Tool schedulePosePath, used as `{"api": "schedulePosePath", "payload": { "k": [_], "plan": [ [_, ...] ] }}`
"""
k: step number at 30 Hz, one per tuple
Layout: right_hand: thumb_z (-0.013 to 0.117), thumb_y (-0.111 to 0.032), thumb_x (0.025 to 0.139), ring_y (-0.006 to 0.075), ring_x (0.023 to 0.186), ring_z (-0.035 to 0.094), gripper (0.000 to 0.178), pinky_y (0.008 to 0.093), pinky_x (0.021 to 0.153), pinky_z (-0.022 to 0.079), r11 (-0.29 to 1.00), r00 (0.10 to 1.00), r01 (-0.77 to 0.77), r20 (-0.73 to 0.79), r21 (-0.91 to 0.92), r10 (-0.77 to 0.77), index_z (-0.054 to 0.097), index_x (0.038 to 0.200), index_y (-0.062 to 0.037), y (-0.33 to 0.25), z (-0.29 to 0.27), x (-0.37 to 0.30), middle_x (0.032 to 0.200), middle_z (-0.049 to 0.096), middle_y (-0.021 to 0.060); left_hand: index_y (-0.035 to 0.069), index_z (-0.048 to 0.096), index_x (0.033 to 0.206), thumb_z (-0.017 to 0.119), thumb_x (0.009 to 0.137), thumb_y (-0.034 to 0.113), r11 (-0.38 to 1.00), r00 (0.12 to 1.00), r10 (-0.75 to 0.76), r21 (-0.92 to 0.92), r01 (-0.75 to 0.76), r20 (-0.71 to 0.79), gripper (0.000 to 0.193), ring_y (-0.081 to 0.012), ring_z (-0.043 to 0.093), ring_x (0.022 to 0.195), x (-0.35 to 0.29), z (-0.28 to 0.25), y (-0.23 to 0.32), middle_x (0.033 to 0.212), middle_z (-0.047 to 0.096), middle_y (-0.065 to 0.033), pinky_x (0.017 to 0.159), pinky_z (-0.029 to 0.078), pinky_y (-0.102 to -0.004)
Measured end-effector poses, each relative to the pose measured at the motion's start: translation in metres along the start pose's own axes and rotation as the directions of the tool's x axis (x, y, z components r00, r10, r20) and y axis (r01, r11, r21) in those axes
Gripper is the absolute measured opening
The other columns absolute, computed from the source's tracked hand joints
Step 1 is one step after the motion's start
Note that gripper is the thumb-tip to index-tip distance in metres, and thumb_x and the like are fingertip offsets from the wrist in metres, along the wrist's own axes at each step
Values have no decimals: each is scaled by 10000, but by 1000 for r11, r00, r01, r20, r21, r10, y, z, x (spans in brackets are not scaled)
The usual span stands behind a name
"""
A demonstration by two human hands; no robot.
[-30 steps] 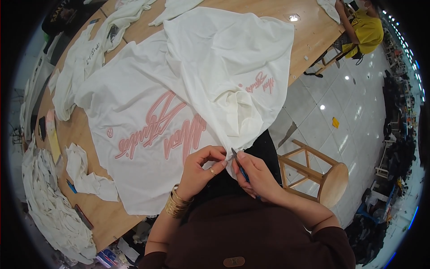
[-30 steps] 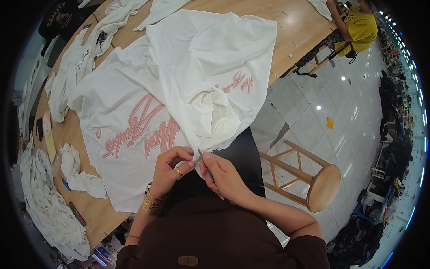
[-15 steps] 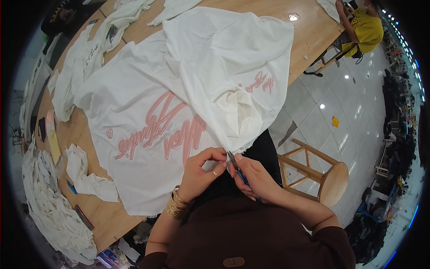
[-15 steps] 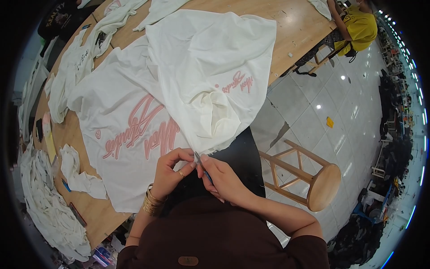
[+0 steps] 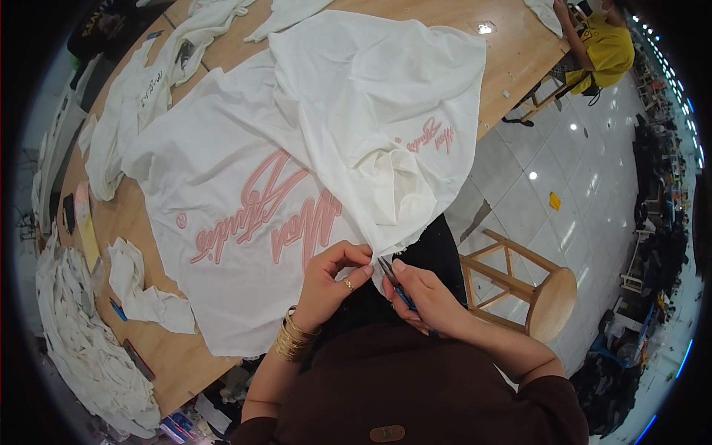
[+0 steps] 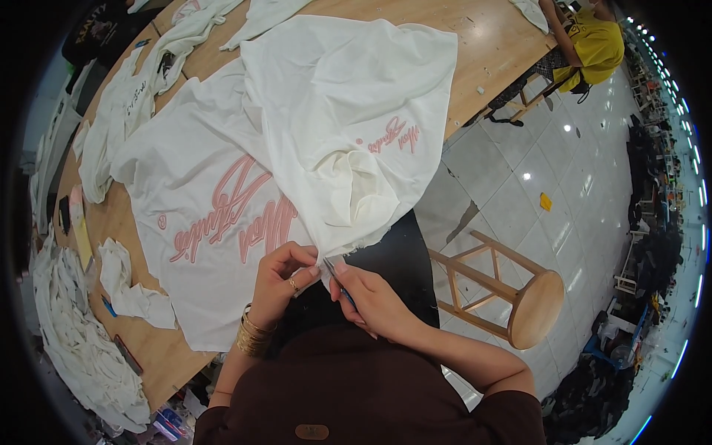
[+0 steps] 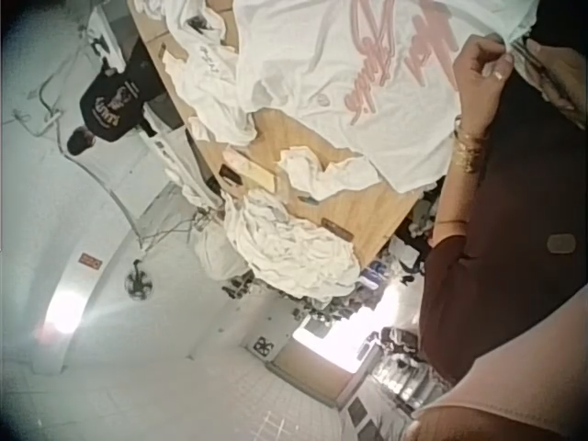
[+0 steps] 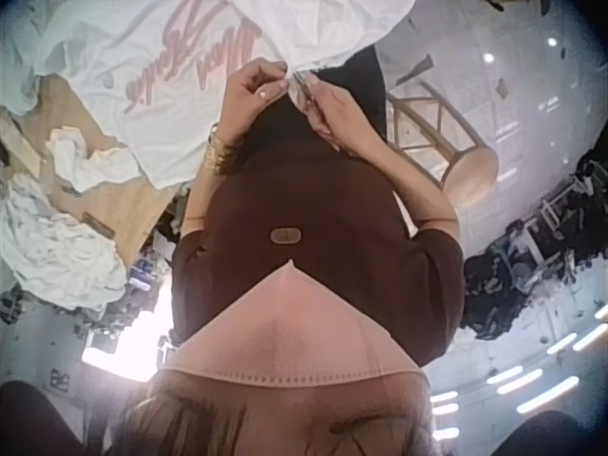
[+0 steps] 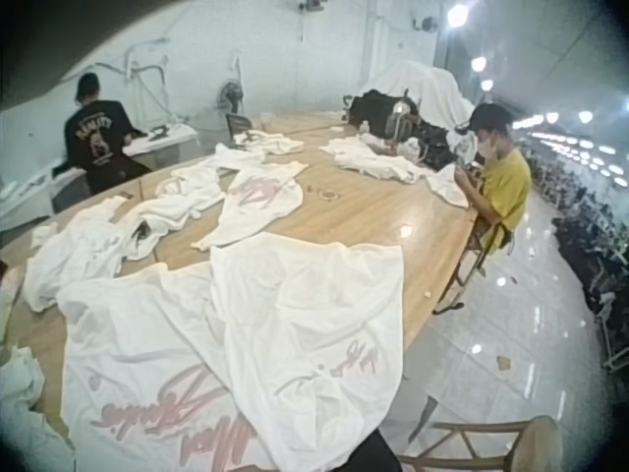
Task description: Trimming excess threads and small fabric pieces from white t-shirts using scissors in a factory setting.
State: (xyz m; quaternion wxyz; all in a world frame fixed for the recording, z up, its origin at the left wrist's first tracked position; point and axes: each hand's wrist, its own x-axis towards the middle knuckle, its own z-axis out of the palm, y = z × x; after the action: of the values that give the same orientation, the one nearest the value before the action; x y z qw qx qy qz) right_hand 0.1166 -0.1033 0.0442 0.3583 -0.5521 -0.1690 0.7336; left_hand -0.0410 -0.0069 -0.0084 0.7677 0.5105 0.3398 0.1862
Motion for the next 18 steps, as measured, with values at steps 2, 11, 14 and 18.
{"api": "schedulePosePath", "payload": {
  "k": [2,11,14,18],
  "plan": [
    [224,-411,994,63,314,252,451,202,305,257,1000,1000,5,2,-7,-5,450,830,-57,2,0,1,447,327,-23,1,557,866,630,796,28,1000,1000,-8,-6,8,6,105,-137,583,947,0,0,1,1018,621,-105,879,433,-284],
    [220,-419,993,61,316,264,459,200,304,266,999,1000,10,-2,-47,-10,451,825,-60,1,0,2,447,325,-25,-5,555,866,629,799,34,1000,1000,12,-26,-12,26,107,-135,583,937,1,-1,-1,1003,624,-101,877,431,-279],
    [218,-421,992,61,316,264,461,200,303,266,999,1000,-6,6,-39,6,452,824,-61,-1,0,2,447,324,-26,-7,554,871,628,798,34,999,998,38,-9,-38,40,112,-131,579,926,1,-1,-2,992,622,-91,870,432,-277],
    [230,-408,994,61,318,268,445,199,305,267,995,996,-86,42,58,84,450,813,-66,-7,-1,1,448,331,-27,-7,553,875,624,798,32,995,997,77,55,-79,30,112,-125,573,918,0,-1,-4,982,619,-83,864,432,-275]
  ]
}}
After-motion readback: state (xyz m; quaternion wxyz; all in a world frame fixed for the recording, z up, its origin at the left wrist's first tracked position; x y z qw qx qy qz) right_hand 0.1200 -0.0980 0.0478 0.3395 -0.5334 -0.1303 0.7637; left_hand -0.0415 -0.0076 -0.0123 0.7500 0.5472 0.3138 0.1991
